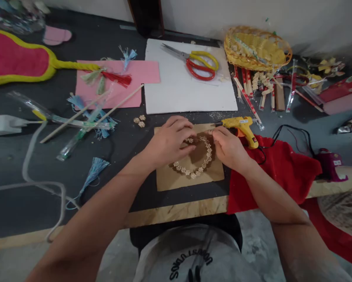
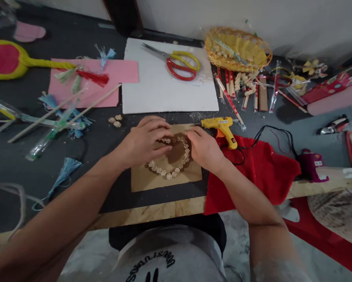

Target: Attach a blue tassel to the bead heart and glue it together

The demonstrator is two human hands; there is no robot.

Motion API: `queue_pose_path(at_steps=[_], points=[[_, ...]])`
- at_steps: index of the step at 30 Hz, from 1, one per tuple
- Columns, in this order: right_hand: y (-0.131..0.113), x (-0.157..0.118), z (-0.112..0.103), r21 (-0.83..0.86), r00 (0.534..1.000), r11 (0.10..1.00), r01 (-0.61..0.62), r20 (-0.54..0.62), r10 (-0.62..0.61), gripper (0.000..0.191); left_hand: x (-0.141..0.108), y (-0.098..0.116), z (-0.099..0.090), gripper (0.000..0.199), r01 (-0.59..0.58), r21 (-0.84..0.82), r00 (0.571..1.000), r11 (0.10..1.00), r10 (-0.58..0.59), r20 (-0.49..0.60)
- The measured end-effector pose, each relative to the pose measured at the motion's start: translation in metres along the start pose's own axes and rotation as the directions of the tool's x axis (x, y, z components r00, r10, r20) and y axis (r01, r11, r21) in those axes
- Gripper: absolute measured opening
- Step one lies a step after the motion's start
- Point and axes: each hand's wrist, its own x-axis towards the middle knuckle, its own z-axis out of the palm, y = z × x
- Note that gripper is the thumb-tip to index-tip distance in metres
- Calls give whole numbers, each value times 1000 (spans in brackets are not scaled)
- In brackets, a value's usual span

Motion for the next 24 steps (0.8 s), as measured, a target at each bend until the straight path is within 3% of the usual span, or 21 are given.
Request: queue_pose_path(at_steps=[12,24], points=[[7,1,6,7,999,999,-40,22,40,22,10,20,1,18,51,166,999,985,-52,0],[7,2,9,1,997,999,-42,58,42,22,12,15,12,17,41,116,999,992,-37,-35]])
